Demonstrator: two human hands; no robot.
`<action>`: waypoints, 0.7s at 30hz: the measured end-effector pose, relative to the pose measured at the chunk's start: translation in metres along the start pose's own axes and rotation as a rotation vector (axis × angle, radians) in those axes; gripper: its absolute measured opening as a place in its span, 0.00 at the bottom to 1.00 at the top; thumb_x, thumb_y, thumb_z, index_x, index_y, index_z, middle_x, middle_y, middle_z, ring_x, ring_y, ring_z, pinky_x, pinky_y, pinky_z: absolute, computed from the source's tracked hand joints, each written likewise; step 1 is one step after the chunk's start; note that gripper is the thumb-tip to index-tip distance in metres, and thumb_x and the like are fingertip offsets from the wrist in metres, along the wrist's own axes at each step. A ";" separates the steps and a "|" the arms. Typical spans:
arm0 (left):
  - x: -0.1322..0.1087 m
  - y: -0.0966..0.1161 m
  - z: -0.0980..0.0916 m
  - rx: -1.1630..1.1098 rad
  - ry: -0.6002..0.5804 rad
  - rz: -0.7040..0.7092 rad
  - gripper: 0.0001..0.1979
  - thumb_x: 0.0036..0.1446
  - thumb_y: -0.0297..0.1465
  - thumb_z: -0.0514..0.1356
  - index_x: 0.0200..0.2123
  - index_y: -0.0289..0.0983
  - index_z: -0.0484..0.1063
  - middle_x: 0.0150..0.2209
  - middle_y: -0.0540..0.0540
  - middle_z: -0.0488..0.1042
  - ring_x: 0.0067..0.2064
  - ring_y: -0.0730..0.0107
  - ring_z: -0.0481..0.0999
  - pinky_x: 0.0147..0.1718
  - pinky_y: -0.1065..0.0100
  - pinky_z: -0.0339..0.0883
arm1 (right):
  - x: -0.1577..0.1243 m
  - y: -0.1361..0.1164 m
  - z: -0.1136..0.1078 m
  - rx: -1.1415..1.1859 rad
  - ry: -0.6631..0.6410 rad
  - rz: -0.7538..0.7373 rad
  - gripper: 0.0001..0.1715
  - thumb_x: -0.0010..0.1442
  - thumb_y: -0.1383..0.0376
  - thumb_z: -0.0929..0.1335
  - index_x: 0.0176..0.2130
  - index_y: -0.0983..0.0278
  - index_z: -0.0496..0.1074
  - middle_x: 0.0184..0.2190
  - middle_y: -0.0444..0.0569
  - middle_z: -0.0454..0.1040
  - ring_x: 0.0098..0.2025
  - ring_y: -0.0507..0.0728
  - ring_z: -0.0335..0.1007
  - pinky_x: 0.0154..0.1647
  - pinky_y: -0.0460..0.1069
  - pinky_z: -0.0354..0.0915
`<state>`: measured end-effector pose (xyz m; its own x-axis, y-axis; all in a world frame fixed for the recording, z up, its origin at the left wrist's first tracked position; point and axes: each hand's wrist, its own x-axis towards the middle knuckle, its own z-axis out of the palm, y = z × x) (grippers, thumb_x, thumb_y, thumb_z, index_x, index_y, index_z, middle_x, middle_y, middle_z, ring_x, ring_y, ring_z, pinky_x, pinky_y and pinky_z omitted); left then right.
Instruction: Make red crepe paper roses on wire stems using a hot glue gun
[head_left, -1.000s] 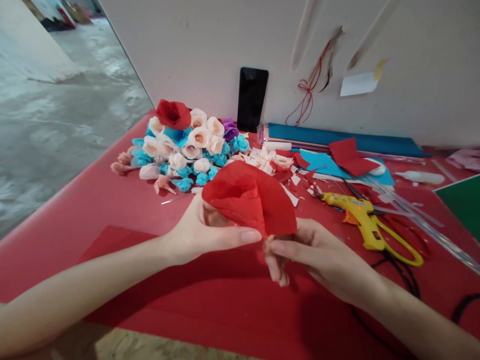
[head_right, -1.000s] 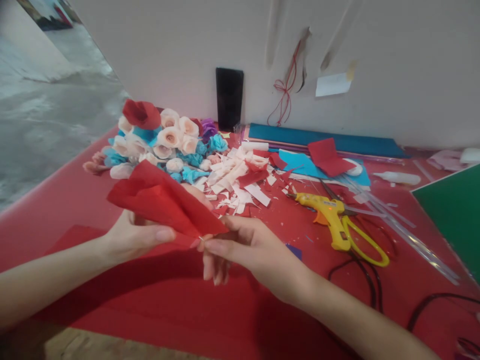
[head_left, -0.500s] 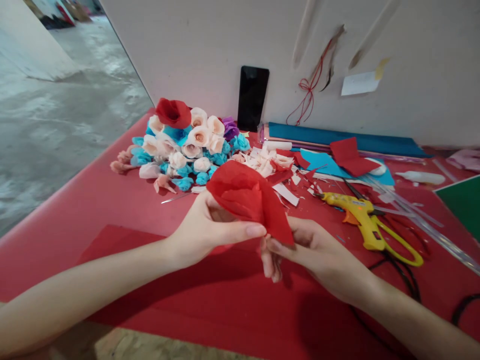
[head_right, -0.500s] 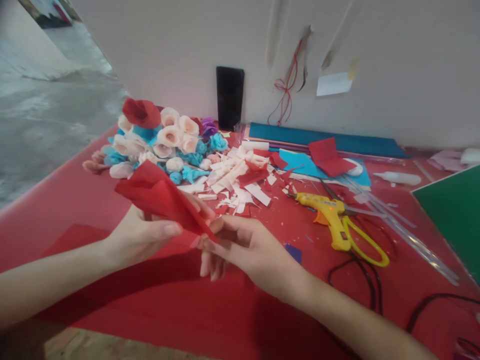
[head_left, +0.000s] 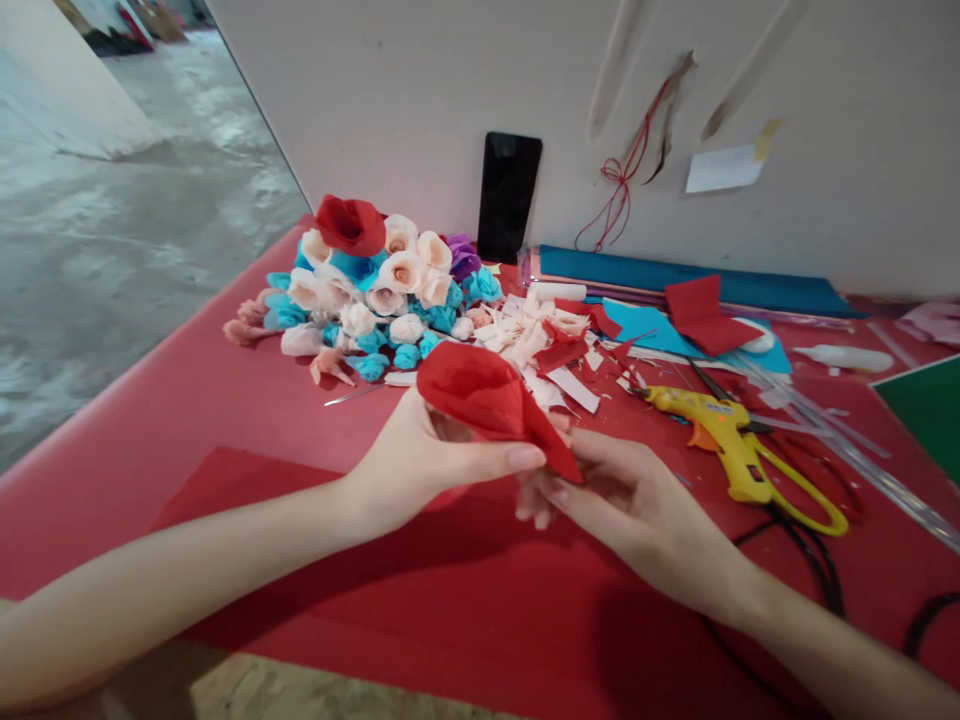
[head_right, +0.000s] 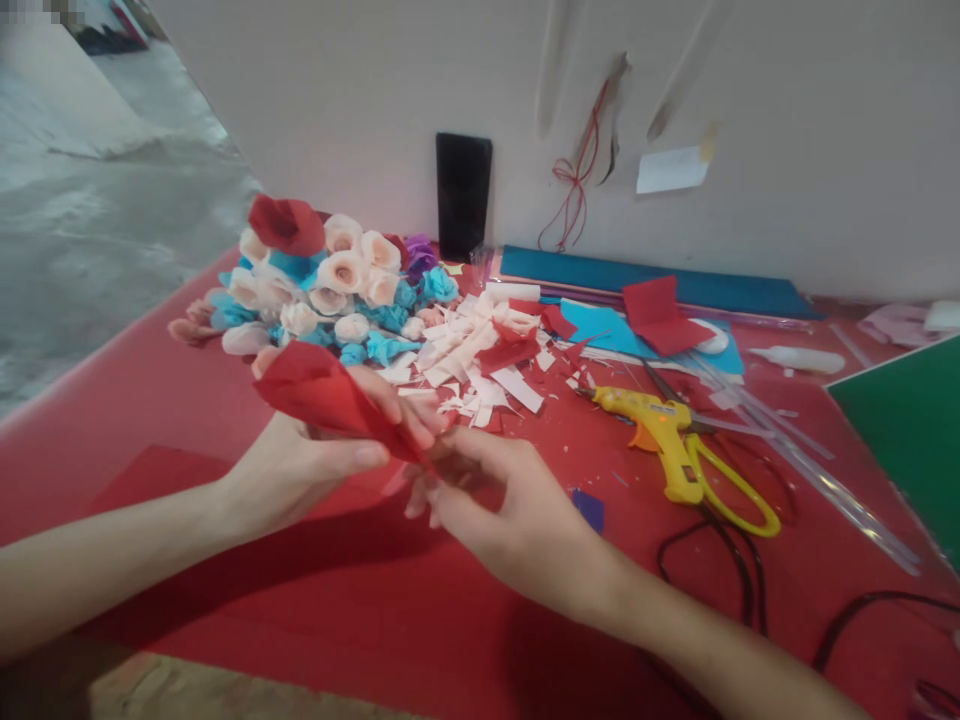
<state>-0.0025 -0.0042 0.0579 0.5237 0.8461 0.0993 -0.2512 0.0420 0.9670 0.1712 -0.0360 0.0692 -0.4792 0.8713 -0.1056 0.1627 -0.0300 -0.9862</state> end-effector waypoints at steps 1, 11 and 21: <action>0.000 0.000 0.001 0.026 0.008 -0.005 0.07 0.48 0.29 0.62 0.21 0.33 0.71 0.21 0.48 0.73 0.26 0.69 0.75 0.33 0.66 0.72 | 0.000 0.000 0.000 -0.079 0.031 -0.032 0.05 0.56 0.69 0.63 0.31 0.67 0.67 0.26 0.46 0.71 0.29 0.48 0.67 0.31 0.42 0.65; 0.001 -0.005 0.009 0.167 0.052 -0.035 0.07 0.45 0.30 0.64 0.29 0.36 0.71 0.20 0.51 0.73 0.30 0.69 0.75 0.33 0.70 0.69 | 0.001 0.009 -0.002 -0.409 0.227 -0.171 0.08 0.53 0.64 0.65 0.32 0.65 0.71 0.24 0.45 0.72 0.25 0.50 0.66 0.26 0.43 0.62; 0.007 0.006 -0.004 0.206 -0.069 -0.196 0.14 0.43 0.35 0.65 0.35 0.34 0.74 0.33 0.45 0.76 0.35 0.64 0.75 0.35 0.69 0.70 | -0.004 -0.008 -0.033 -0.608 0.004 -0.134 0.10 0.57 0.64 0.63 0.26 0.64 0.68 0.21 0.41 0.69 0.22 0.46 0.62 0.25 0.41 0.57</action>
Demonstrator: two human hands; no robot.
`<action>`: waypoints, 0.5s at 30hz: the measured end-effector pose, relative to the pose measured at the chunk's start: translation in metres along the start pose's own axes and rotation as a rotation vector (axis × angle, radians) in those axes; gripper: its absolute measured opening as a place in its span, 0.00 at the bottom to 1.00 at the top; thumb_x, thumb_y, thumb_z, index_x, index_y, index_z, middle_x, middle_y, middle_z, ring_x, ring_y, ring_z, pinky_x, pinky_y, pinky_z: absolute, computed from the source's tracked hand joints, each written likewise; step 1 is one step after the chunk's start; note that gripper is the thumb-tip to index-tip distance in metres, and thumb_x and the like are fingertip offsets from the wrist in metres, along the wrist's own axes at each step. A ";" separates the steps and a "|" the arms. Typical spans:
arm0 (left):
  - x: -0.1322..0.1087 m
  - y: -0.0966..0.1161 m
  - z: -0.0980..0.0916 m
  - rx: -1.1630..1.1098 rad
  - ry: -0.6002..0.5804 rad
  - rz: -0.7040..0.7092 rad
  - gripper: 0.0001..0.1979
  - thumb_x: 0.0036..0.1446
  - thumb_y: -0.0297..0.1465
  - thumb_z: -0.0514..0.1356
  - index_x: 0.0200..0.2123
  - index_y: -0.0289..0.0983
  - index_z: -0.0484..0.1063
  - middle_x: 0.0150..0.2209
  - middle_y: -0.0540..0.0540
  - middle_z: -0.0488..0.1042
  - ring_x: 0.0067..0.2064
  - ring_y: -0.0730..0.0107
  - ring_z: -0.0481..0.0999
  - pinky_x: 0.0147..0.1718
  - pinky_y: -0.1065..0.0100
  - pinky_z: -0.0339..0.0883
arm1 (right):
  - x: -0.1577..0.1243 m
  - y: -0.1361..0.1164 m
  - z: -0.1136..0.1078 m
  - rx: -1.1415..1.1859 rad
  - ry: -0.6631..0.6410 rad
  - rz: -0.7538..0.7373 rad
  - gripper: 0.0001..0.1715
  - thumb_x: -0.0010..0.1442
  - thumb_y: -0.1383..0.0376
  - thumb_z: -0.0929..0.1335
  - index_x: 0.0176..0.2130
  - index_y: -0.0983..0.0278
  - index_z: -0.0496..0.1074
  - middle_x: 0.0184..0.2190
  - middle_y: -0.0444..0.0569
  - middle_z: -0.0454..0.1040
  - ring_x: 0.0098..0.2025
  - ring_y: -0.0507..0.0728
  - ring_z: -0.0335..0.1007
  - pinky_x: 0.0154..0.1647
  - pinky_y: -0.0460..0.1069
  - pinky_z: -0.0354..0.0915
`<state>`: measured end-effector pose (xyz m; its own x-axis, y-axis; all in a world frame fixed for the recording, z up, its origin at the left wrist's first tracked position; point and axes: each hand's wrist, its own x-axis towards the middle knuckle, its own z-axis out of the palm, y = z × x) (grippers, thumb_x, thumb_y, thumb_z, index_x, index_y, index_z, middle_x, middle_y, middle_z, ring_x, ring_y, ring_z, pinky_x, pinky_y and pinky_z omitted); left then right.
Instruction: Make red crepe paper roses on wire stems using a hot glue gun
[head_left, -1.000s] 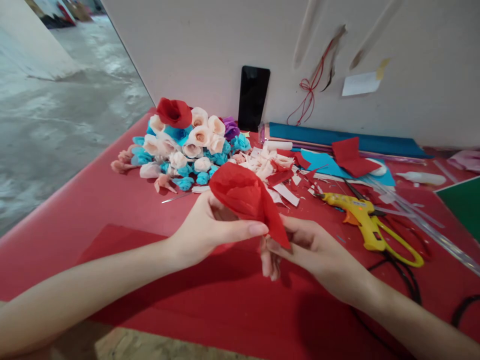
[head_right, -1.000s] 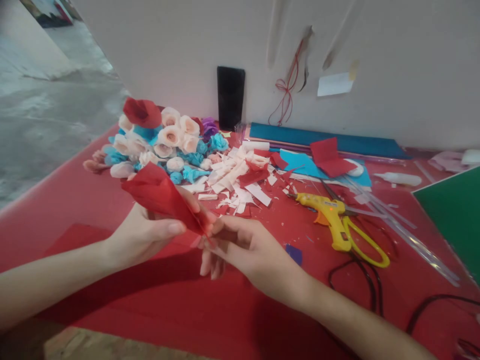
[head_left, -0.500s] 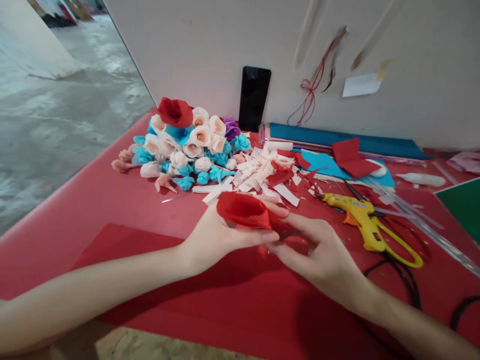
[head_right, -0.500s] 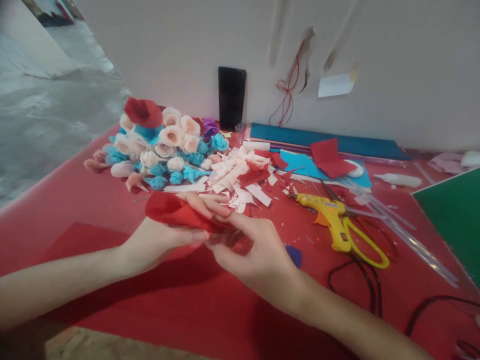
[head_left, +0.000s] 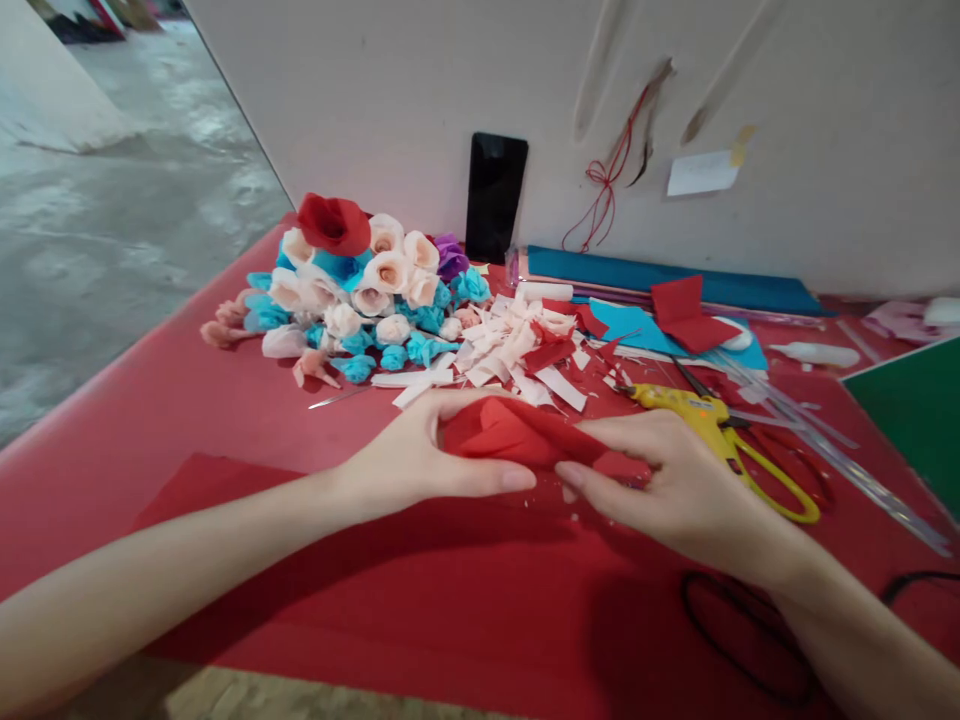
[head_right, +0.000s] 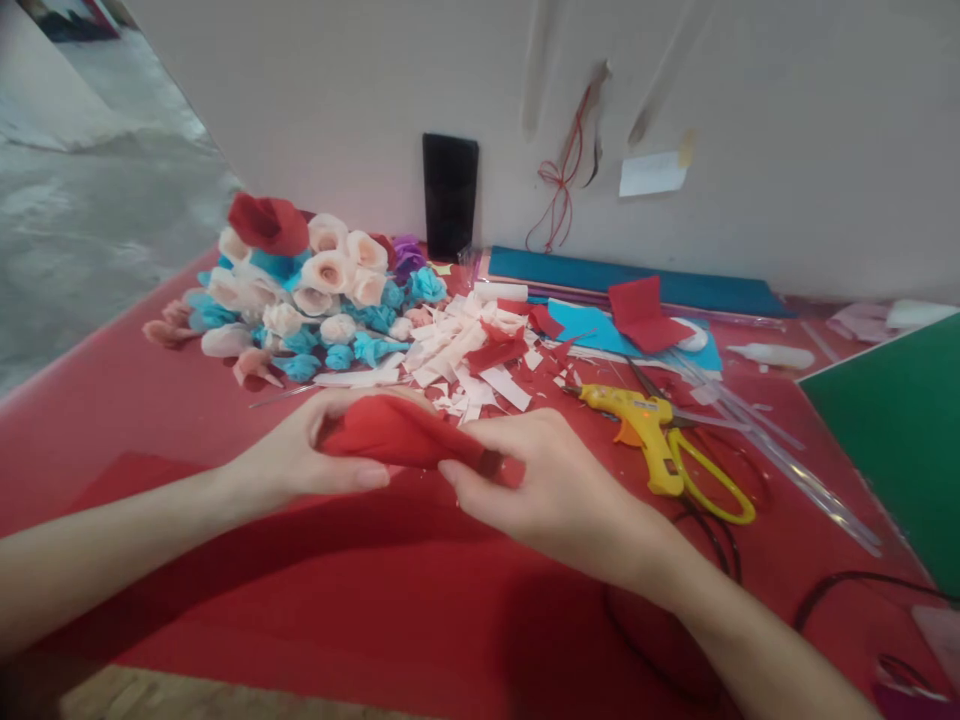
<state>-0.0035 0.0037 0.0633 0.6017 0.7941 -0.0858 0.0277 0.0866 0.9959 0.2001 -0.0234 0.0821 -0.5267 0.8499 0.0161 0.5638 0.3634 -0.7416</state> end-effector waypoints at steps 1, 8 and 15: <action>0.001 0.000 -0.002 -0.027 -0.011 -0.012 0.15 0.44 0.37 0.64 0.35 0.34 0.74 0.33 0.45 0.76 0.35 0.63 0.75 0.35 0.69 0.69 | -0.001 0.002 -0.003 -0.020 -0.023 -0.011 0.10 0.57 0.63 0.63 0.26 0.64 0.68 0.21 0.40 0.69 0.23 0.46 0.62 0.25 0.41 0.57; 0.005 -0.002 0.001 0.350 -0.084 -0.093 0.14 0.47 0.38 0.61 0.37 0.37 0.74 0.36 0.47 0.77 0.39 0.64 0.74 0.39 0.70 0.66 | 0.000 0.012 -0.009 -0.112 -0.327 0.063 0.16 0.60 0.60 0.59 0.25 0.66 0.62 0.19 0.40 0.61 0.22 0.46 0.54 0.25 0.44 0.52; 0.002 -0.011 0.011 0.596 -0.085 0.065 0.12 0.47 0.34 0.62 0.35 0.34 0.73 0.35 0.45 0.76 0.37 0.67 0.74 0.39 0.69 0.66 | 0.002 0.015 -0.002 -0.116 -0.382 0.102 0.14 0.58 0.63 0.60 0.24 0.66 0.61 0.19 0.40 0.61 0.24 0.46 0.56 0.28 0.45 0.51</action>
<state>0.0057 -0.0024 0.0524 0.6784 0.7333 -0.0455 0.4162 -0.3325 0.8463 0.2083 -0.0157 0.0723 -0.6501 0.6891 -0.3202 0.6822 0.3438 -0.6453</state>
